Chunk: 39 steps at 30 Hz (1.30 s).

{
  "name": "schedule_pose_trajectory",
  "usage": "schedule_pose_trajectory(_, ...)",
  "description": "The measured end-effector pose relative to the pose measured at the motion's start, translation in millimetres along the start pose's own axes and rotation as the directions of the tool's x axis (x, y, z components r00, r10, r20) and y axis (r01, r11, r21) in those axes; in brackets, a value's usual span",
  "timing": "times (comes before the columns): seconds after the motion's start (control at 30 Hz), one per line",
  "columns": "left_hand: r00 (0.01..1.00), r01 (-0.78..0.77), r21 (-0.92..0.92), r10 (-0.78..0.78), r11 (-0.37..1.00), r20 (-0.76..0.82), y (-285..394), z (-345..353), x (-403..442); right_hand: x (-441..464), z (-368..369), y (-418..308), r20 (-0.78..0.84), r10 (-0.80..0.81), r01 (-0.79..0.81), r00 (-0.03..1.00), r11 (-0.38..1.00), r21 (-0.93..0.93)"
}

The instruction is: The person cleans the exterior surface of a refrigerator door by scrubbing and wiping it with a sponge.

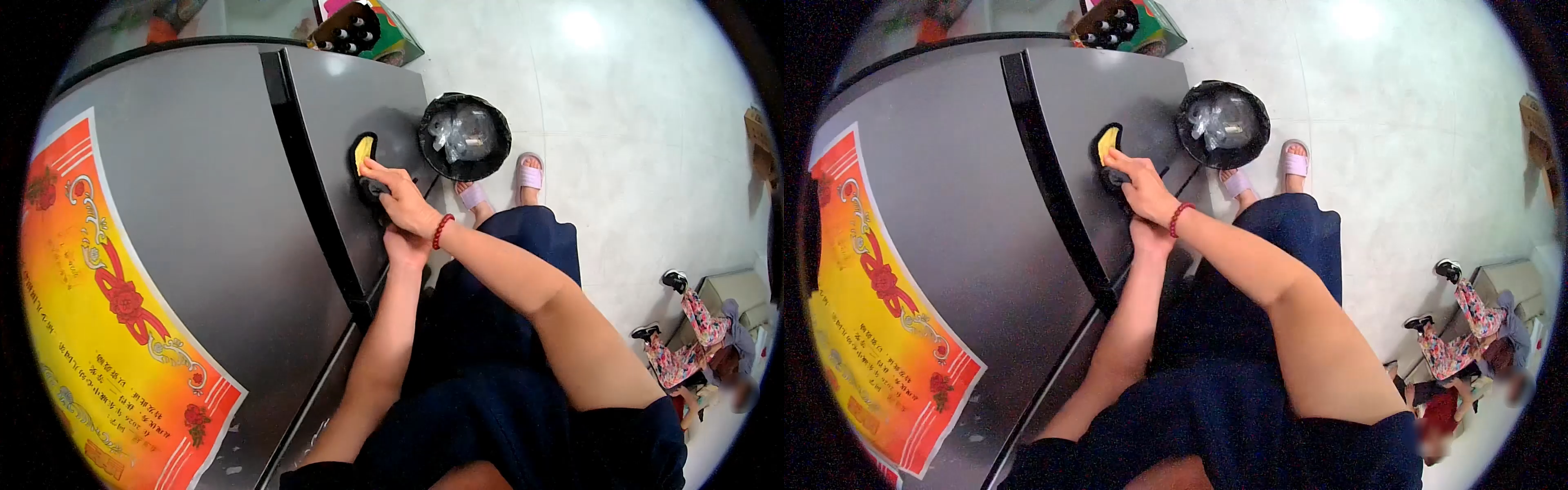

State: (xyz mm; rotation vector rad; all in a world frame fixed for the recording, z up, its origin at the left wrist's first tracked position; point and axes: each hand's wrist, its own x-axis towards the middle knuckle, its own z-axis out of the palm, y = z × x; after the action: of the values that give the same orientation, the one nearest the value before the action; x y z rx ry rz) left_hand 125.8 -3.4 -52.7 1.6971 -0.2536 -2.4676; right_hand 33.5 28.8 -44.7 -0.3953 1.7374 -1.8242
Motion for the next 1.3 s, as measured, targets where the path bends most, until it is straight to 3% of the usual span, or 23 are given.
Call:
schedule_pose_trajectory(0.1, 0.986, -0.076, 0.102, 0.06, 0.992, 0.156, -9, -89, 45, -11, 13, 4, 0.03, -0.032, 0.032, 0.999, 0.999, 0.012)
schedule_pose_trajectory(0.17, 0.993, -0.114, -0.042, 0.113, 0.993, -0.019, -20, -36, 0, -37, 14, -31, 0.08, 0.015, -0.02, 0.997, 0.998, 0.062)
schedule_pose_trajectory(0.2, 0.966, 0.015, -0.227, 0.045, 0.974, 0.253, -16, -49, 9, -46, 13, -42, 0.107, 0.047, -0.056, 0.993, 0.995, 0.085)
schedule_pose_trajectory(0.23, 0.964, -0.008, -0.155, 0.049, 0.988, 0.261, -15, -63, 15, -42, 19, -27, 0.042, -0.03, 0.027, 0.999, 0.998, 0.063)
schedule_pose_trajectory(0.37, 0.992, -0.018, 0.03, 0.022, 0.999, -0.127, 1, 10, -1, 17, 7, 1, -0.017, 0.007, -0.007, 1.0, 1.0, 0.028)
schedule_pose_trajectory(0.5, 0.949, -0.051, -0.03, 0.058, 0.998, 0.311, -15, -62, 24, -29, 7, -19, 0.072, -0.053, 0.051, 0.996, 0.998, 0.022)
schedule_pose_trajectory(0.57, 0.784, 0.039, -0.111, 0.038, 0.993, 0.619, -24, -87, 27, -45, 12, -20, 0.047, -0.076, 0.078, 0.996, 0.996, -0.036)
schedule_pose_trajectory(0.63, 0.874, 0.04, -0.047, -0.012, 0.998, 0.485, -18, -67, 18, -23, 25, 6, -0.051, -0.13, 0.128, 0.99, 0.99, -0.055)
schedule_pose_trajectory(0.67, 0.994, 0.005, 0.108, -0.016, 0.994, 0.106, -9, -39, 4, 6, 18, 11, -0.086, -0.114, 0.107, 0.99, 0.991, -0.084)
schedule_pose_trajectory(0.73, 0.987, 0.033, -0.046, -0.04, 0.998, -0.155, 1, -11, 6, 34, -3, 0, -0.03, 0.051, -0.054, 0.998, 0.993, -0.108)
schedule_pose_trajectory(0.8, 0.997, 0.02, 0.033, -0.022, 0.999, 0.076, 7, -17, 16, 21, 1, 8, 0.03, -0.104, 0.107, 0.994, 0.987, -0.122)
schedule_pose_trajectory(0.83, 0.981, -0.092, 0.083, 0.076, 0.992, 0.177, -1, -26, 18, 2, 7, 11, 0.051, -0.122, 0.127, 0.991, 0.987, -0.098)
schedule_pose_trajectory(0.9, 0.977, -0.058, 0.07, 0.042, 0.996, 0.209, -11, -84, 28, -40, 7, -26, 0.111, -0.076, 0.073, 0.991, 0.997, 0.029)
schedule_pose_trajectory(0.93, 0.979, -0.006, -0.094, 0.025, 0.996, 0.204, -18, -67, 12, -45, 6, -41, 0.162, 0.05, -0.061, 0.986, 0.996, 0.061)
schedule_pose_trajectory(0.97, 0.98, 0.044, -0.253, 0.008, 0.966, 0.2, -22, -57, 5, -36, 10, -28, 0.086, -0.024, 0.026, 0.996, 0.999, -0.021)
schedule_pose_trajectory(1.0, 0.99, 0.027, -0.181, -0.001, 0.983, 0.144, -19, -44, 5, -20, 13, -12, 0.016, -0.103, 0.104, 0.995, 0.989, -0.108)
schedule_pose_trajectory(1.03, 0.996, 0.019, -0.106, -0.01, 0.994, 0.088, -16, -32, 5, 2, 11, -2, -0.023, -0.057, 0.054, 0.998, 0.991, -0.125)
schedule_pose_trajectory(1.07, 0.999, 0.019, -0.03, -0.018, 0.999, 0.031, -13, -19, 4, 14, -4, -12, 0.041, 0.025, -0.021, 0.999, 0.994, -0.104)
schedule_pose_trajectory(1.13, 1.0, 0.014, 0.034, -0.014, 0.999, 0.012, -10, -2, 0, 14, -7, -4, 0.039, -0.063, 0.067, 0.997, 0.991, -0.118)
schedule_pose_trajectory(1.2, 0.943, 0.097, 0.143, -0.137, 0.985, 0.303, -2, -106, 55, -10, 5, -15, 0.04, -0.119, 0.123, 0.992, 0.988, -0.097)
schedule_pose_trajectory(1.23, 0.966, 0.072, -0.189, -0.021, 0.979, 0.257, -16, -108, 49, -33, 10, -19, 0.069, -0.158, 0.164, 0.985, 0.983, -0.089)
schedule_pose_trajectory(1.27, 0.974, 0.022, -0.499, 0.094, 0.866, 0.207, -30, -110, 42, -56, 12, -30, 0.125, -0.136, 0.142, 0.983, 0.989, -0.037)
schedule_pose_trajectory(1.3, 0.976, 0.073, -0.423, 0.022, 0.903, 0.215, -28, -91, 31, -63, 11, -47, 0.173, -0.044, 0.054, 0.984, 0.997, -0.054)
